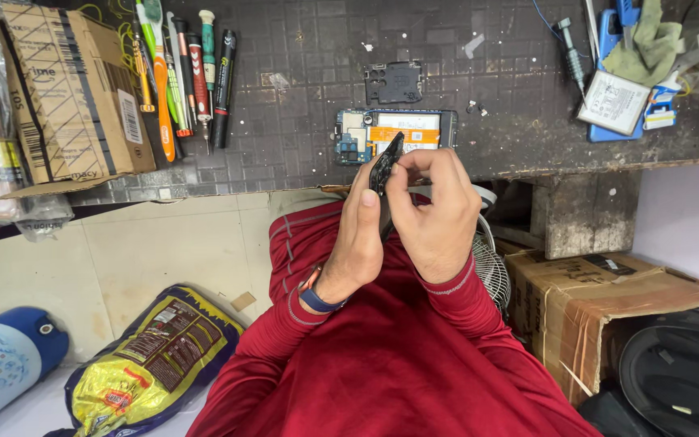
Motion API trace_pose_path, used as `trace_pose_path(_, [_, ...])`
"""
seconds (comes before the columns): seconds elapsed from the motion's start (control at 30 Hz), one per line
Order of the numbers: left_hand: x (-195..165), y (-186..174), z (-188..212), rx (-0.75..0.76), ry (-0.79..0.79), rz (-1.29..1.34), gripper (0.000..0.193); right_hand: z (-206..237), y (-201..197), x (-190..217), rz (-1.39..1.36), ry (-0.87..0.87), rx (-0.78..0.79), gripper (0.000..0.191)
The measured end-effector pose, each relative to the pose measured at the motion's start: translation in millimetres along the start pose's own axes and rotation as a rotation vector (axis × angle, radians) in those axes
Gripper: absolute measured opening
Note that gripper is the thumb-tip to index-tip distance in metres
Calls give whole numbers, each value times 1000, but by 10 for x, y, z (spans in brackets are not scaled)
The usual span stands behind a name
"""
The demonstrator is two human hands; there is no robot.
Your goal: The person disassembles a smartphone, removes the battery and internal components, and transfers parts to another phone chassis. They handle the battery, motherboard, and connectors while working on a cluttered table.
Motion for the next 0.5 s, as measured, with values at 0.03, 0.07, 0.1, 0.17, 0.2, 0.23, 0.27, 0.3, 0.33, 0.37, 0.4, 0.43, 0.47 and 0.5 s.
trace_pose_path(0.03, [8,5,4,4,-2,-12,62,-2,0,4,-7,-6,9,14])
trace_pose_path(0.07, [30,9,9,5,-5,13,62,-4,1,6,-15,-12,18,14])
trace_pose_path(0.1, [61,20,14,5,-7,39,63,-7,1,4,-22,-19,27,15])
trace_pose_path(0.17, [171,52,34,21,-35,169,64,2,2,-32,-60,-12,36,14])
trace_pose_path(0.2, [247,82,45,35,-60,275,64,11,-1,-61,-78,-9,40,14])
trace_pose_path(0.23, [320,116,59,49,-85,381,65,14,-31,-123,-75,11,32,12])
trace_pose_path(0.27, [424,138,60,44,-138,465,68,-3,-77,-207,-72,28,21,10])
trace_pose_path(0.3, [522,166,64,39,-193,550,70,-17,-126,-303,-69,47,11,8])
trace_pose_path(0.33, [607,202,87,35,-251,635,72,-27,-194,-438,-45,91,-23,8])
trace_pose_path(0.37, [656,231,108,49,-292,679,76,-53,-260,-591,-21,134,-58,8])
trace_pose_path(0.4, [691,239,115,64,-329,720,79,-94,-328,-752,0,173,-94,8])
trace_pose_path(0.43, [717,248,121,75,-365,761,83,-155,-384,-836,85,135,-106,8])
trace_pose_path(0.47, [701,244,115,77,-357,800,84,-206,-433,-921,168,99,-112,7])
trace_pose_path(0.5, [680,232,110,76,-350,838,85,-244,-459,-999,250,63,-115,7])
Point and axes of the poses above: each hand's wrist, its own z-axis away from the middle knuckle, its own y-axis out of the palm, x = y × z, the point moved 10 cm from there along -z, towards the middle knuckle, and after that the axes turned 7 degrees about x, right-handed, at the moved point
